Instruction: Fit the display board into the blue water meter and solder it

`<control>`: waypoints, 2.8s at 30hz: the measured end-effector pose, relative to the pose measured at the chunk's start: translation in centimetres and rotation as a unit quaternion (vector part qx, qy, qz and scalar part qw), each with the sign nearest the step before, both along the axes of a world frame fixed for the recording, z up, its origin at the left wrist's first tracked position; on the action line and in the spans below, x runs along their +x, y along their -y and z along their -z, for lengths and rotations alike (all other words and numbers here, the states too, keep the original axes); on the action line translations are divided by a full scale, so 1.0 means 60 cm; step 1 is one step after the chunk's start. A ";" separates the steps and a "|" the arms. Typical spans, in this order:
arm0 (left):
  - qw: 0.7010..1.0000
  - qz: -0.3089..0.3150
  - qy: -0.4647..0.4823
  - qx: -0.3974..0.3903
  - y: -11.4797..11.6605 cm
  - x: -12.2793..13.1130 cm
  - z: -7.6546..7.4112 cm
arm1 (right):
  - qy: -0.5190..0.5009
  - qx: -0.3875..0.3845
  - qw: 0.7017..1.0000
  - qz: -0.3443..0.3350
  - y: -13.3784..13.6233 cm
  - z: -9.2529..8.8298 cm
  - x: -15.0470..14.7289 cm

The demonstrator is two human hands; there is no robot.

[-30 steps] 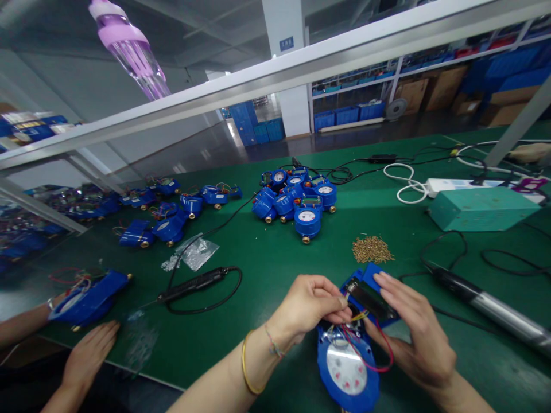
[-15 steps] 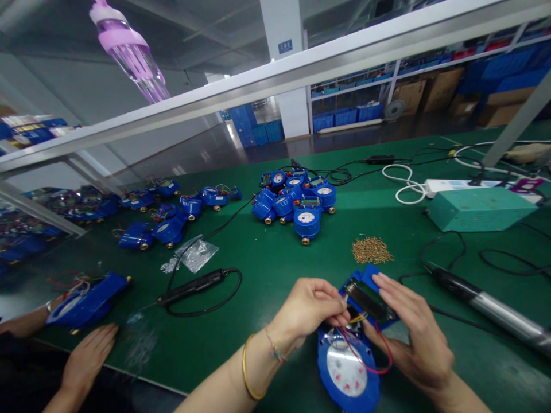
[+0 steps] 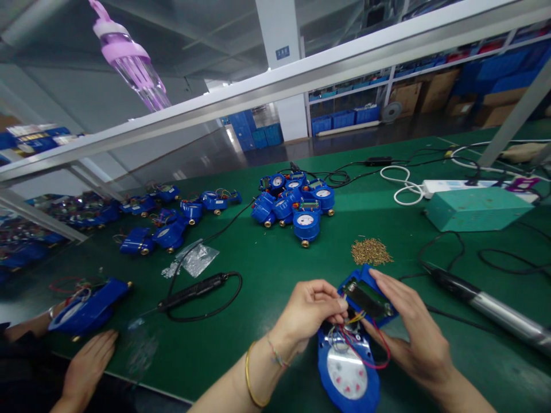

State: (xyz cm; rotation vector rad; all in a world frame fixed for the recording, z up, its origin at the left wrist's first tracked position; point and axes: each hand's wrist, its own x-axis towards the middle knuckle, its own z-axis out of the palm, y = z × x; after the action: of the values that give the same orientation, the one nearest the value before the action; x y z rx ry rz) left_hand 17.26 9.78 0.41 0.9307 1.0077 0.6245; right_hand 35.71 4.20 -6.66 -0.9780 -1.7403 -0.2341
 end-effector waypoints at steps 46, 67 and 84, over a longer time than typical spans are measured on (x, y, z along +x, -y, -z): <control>0.822 0.129 -0.176 0.526 -0.042 -0.048 0.020 | -0.181 -0.231 0.954 -0.053 0.020 -0.046 0.051; 0.829 0.034 -0.190 0.524 -0.001 -0.042 0.044 | 0.056 -0.103 0.993 -0.028 0.021 -0.031 -0.053; 0.847 0.016 -0.198 0.494 0.003 -0.033 0.047 | 0.088 -0.051 0.994 -0.027 0.038 -0.001 -0.039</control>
State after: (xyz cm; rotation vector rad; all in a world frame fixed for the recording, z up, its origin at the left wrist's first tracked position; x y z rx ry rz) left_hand 15.31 9.57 -2.38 2.0503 1.0118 0.9731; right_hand 33.34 1.93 -6.59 -1.0067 -1.9536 -0.2033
